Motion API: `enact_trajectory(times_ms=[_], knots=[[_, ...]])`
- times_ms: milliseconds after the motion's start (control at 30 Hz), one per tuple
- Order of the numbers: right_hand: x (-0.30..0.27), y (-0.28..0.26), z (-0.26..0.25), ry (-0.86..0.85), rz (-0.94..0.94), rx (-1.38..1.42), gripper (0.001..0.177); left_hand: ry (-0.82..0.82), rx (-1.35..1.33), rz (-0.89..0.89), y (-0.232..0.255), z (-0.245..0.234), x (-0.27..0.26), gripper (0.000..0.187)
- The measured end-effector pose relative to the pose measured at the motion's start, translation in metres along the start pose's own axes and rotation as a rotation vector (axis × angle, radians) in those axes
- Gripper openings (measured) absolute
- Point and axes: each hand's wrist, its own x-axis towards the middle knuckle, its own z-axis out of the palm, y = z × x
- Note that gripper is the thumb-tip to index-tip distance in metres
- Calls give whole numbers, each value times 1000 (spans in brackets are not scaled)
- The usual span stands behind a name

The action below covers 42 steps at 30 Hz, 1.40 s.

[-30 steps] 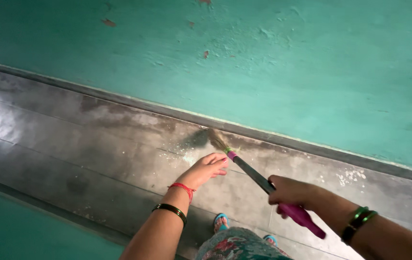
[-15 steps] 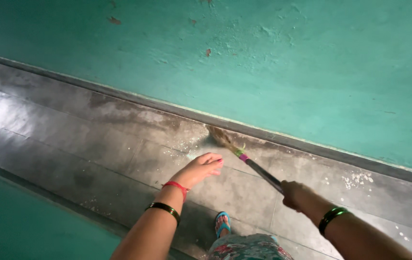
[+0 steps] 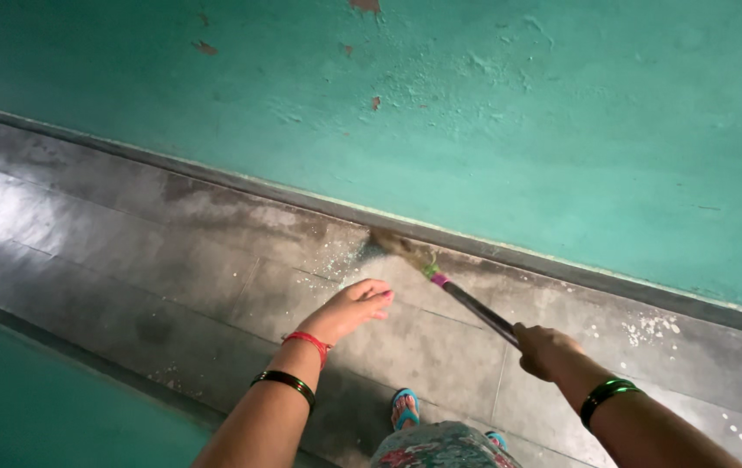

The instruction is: The person sweeps a tiled floor along a teal wall using a long-handled broom with a pink grip. They repeatedly sweep the same narrow strip of floor near the baseboard, moving the broom back and forth to gather dust and debris.

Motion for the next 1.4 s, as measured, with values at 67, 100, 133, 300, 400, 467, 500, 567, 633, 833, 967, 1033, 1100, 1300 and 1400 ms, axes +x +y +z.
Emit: enact_trajectory(times_ms=[67,100,133,300,400,467,500,567,633,833,967,1033,1100,1300,1400], knots=[[-10,-4,-5,-50,33,6,61,22,64,-31,4,0,0,57],[-20,0,-5,-60,53,39,62,31,96,-46,6,0,-1,58],[-29,6,-5,-66,69,69,64,19,78,-37,7,-1,1,58],[-37,15,1,-62,122,215,56,16,45,-81,1,-8,4,60],[-24,7,-2,-136,118,339,43,-17,-3,-46,-6,-11,6,59],[-29,7,-6,-130,22,280,47,2,3,-78,-7,-13,3,57],[-36,10,-8,-137,31,300,48,8,7,-92,-5,-13,2,56],[-57,23,-19,-149,52,339,52,2,75,-99,0,-15,5,55],[-79,41,-32,-157,-23,417,55,-7,107,-103,6,-12,11,55],[-97,61,-32,-139,50,470,55,-17,109,-77,26,-3,20,56],[-91,67,-11,-42,40,589,40,-8,97,-118,27,11,19,58],[-87,65,-13,-141,123,492,51,-11,88,-109,26,18,21,59],[-91,59,-11,-226,151,437,59,-24,95,-100,23,25,20,59],[-118,72,-5,-311,-53,483,49,-18,73,-82,23,38,22,60],[-128,86,-1,-303,7,543,58,33,57,-75,26,44,22,61]])
